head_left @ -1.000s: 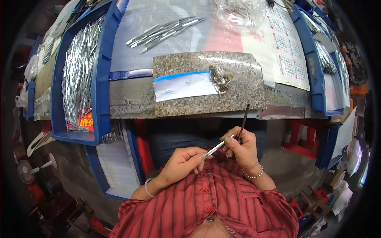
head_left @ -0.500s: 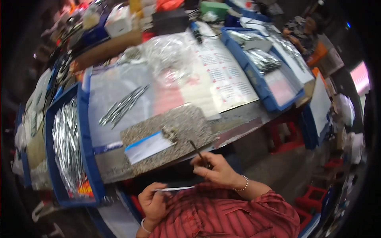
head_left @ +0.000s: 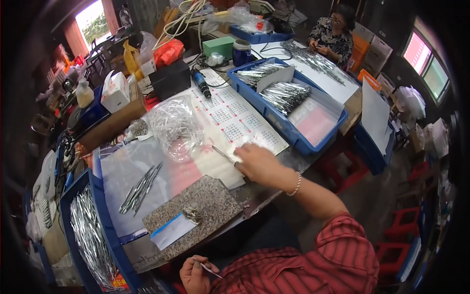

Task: Assembling or inspecting small metal hardware components using a probe tool at a workbench.

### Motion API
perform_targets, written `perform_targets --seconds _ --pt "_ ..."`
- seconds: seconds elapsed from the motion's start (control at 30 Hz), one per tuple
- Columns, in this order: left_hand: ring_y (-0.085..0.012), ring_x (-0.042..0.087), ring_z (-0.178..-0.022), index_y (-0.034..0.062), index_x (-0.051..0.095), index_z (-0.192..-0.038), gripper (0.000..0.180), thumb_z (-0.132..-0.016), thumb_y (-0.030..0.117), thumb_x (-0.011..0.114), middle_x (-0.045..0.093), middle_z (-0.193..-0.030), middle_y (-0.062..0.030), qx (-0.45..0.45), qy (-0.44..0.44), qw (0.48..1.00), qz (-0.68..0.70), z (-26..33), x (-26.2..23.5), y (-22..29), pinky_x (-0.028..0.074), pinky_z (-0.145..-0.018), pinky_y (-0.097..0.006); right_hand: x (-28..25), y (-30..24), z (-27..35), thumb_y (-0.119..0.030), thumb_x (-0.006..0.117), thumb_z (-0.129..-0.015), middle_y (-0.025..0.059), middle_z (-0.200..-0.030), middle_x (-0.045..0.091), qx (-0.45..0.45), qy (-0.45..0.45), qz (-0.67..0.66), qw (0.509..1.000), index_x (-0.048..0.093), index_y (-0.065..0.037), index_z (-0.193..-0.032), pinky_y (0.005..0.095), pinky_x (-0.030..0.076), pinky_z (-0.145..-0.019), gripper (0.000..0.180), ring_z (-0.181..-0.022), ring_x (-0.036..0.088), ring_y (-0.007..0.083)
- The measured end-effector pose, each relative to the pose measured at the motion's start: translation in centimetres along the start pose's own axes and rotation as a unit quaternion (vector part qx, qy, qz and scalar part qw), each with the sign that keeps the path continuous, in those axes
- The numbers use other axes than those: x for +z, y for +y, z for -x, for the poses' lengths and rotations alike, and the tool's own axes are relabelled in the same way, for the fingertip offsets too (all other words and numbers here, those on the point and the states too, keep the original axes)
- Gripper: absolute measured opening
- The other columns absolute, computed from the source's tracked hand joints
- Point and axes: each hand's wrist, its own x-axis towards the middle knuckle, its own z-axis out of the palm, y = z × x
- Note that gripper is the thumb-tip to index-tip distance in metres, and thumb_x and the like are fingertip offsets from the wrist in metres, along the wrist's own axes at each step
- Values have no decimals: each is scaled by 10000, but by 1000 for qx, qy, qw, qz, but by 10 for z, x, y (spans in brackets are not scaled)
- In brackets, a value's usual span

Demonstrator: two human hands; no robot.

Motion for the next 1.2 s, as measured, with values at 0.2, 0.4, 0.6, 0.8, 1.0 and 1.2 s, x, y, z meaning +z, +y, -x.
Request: perform_targets --seconds 0.2,0.4,0.6,0.8,1.0,1.2 --pt "-90 527 -613 -27 577 -1071 224 -964 151 494 560 -746 -31 -66 -31 996 -52 -10 2 -8 415 -533 -193 -70 91 -44 -134 594 -809 150 -863 633 70 172 17 983 597 -44 -928 419 486 -713 149 -819 613 339" --pt "-58 469 -571 -10 596 -1078 212 -963 137 496 548 -705 -19 -123 -55 985 -112 -16 12 -18 361 -504 -177 -77 163 -102 -83 560 -754 205 -882 654 124 106 88 983 647 -3 -868 477 500 -726 164 -855 626 386" --pt "-59 466 -592 -20 564 -1153 235 -949 83 510 569 -800 -33 -146 17 983 -112 -13 13 -14 372 -520 -178 -49 168 -148 -129 549 -806 216 -969 666 195 43 108 974 692 -19 -942 460 521 -778 226 -909 654 364" --pt "-50 457 -616 -19 536 -1212 282 -945 67 512 579 -826 -35 -158 -23 977 -144 -17 9 -21 365 -536 -167 -62 172 -143 -134 531 -837 170 -1080 655 243 15 57 968 679 -45 -1037 438 520 -806 265 -989 641 332" --pt "-48 453 -611 -24 524 -1222 291 -949 77 507 567 -804 -31 -162 -52 975 -144 -20 14 -27 368 -539 -168 -62 174 -146 -121 647 -747 157 -1079 660 260 6 44 965 693 -61 -1024 423 529 -794 287 -1003 639 314" --pt "-47 449 -602 -24 511 -1239 312 -949 92 513 557 -781 -22 -164 -42 971 -169 -18 11 -26 365 -535 -168 -64 178 -136 -129 669 -722 177 -1036 663 272 58 2 961 702 -42 -972 416 529 -790 267 -973 644 325"
